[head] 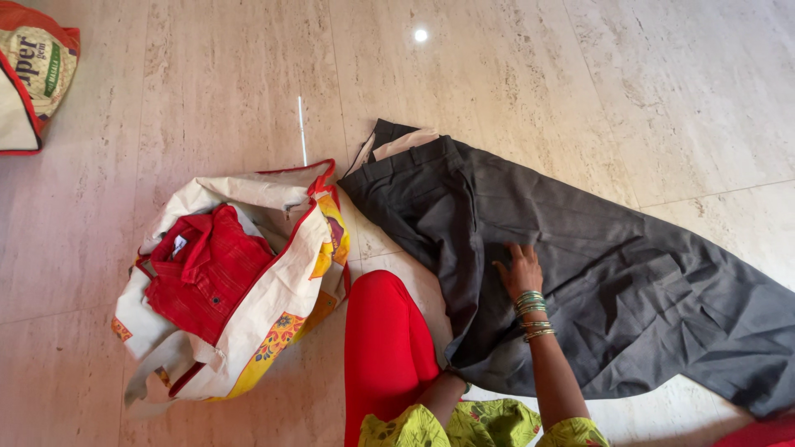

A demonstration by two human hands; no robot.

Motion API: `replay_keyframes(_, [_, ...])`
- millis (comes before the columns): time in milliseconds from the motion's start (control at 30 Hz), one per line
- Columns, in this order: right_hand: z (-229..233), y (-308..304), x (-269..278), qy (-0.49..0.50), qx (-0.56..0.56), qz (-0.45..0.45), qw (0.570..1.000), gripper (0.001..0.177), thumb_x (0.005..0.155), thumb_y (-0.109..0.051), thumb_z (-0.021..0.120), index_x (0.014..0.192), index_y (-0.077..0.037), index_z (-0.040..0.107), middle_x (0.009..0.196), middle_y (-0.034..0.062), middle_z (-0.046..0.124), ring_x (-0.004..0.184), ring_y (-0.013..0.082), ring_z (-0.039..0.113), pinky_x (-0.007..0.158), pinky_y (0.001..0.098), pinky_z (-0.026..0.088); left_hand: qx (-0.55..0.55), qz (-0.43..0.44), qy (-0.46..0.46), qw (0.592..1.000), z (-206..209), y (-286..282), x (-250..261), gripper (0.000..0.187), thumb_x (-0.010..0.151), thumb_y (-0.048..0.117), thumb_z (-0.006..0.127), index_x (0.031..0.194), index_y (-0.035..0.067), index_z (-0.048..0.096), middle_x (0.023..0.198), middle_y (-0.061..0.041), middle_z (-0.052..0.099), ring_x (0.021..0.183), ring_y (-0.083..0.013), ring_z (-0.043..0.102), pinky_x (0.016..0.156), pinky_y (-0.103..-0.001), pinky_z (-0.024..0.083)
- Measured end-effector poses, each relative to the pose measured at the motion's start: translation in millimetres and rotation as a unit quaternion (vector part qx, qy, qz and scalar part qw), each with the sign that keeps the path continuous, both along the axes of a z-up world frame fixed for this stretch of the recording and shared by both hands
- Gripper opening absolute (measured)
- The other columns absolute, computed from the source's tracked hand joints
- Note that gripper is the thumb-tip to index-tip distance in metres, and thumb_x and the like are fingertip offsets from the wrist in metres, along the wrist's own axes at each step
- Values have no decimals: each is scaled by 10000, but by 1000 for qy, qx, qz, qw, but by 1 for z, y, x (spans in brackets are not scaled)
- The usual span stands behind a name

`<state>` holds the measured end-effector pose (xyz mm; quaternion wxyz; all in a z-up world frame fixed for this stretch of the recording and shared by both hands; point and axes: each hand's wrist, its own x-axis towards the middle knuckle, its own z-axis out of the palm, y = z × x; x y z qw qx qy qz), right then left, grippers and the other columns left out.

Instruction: The person folds garments including a pair of trousers, a shirt, and a top by hand while sitting on a floor, placing them into a bag.

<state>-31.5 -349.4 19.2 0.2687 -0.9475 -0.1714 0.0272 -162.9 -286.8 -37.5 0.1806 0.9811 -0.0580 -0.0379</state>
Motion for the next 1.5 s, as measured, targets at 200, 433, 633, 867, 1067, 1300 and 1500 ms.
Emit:
replay_keyframes(200, [-1, 11, -6, -45, 18, -63, 997, 148, 868, -311, 795, 971, -205, 792, 1042, 32, 692, 1010, 252, 646, 872, 433, 516, 7, -7, 5, 1000, 4, 14, -6, 498, 900, 383, 540, 1330, 135, 572, 1374, -112, 466, 1240, -291, 360, 992, -520, 244])
replay_keyframes(433, [-10, -3, -1, -56, 40, -44, 997, 104, 919, -263, 733, 950, -166, 756, 1026, 44, 699, 974, 251, 657, 835, 429, 535, 5, -4, 6, 1000, -2, 5, -14, 480, 890, 367, 549, 1310, 137, 581, 1341, -106, 481, 1202, -287, 376, 965, -502, 262])
replay_keyframes(633, [-7, -54, 19, -50, 28, -96, 994, 140, 975, -247, 705, 982, -108, 701, 1067, 95, 684, 1028, 323, 649, 849, 467, 536, -6, -6, 0, 1000, -2, -14, -10, 465, 881, 353, 556, 1293, 139, 589, 1313, -100, 494, 1170, -283, 389, 942, -487, 278])
replay_keyframes(867, [-4, -35, 1, -90, -3, -46, 995, 177, 886, -293, 741, 1013, -171, 754, 1089, 44, 689, 1058, 287, 631, 869, 484, 497, -11, -5, -3, 1000, -5, -30, -4, 448, 871, 336, 565, 1273, 142, 598, 1280, -94, 509, 1132, -278, 405, 915, -468, 295])
replay_keyframes(1067, [-29, -21, -1, -142, -91, -66, 983, 136, 974, -253, 664, 1058, -164, 722, 1122, 36, 669, 1059, 258, 613, 873, 461, 466, -6, -3, 1, 1000, -7, -22, -10, 434, 862, 322, 572, 1256, 144, 606, 1252, -88, 522, 1100, -274, 418, 892, -453, 311])
replay_keyframes(1300, [-6, -41, 14, -116, -55, -43, 991, 120, 958, -197, 616, 1029, -132, 688, 1114, 60, 660, 1089, 279, 598, 875, 469, 460, 1, -8, -4, 1000, -8, -15, -15, 418, 851, 306, 581, 1237, 146, 616, 1219, -82, 537, 1062, -269, 434, 865, -435, 329])
replay_keyframes(1500, [-7, -74, 64, -153, 34, -91, 983, 41, 1028, -78, 576, 1060, -68, 599, 1002, 187, 681, 932, 410, 635, 851, 531, 500, 17, -7, -17, 1000, -4, -7, -36, 405, 843, 291, 588, 1220, 148, 623, 1191, -76, 549, 1030, -265, 447, 842, -420, 344])
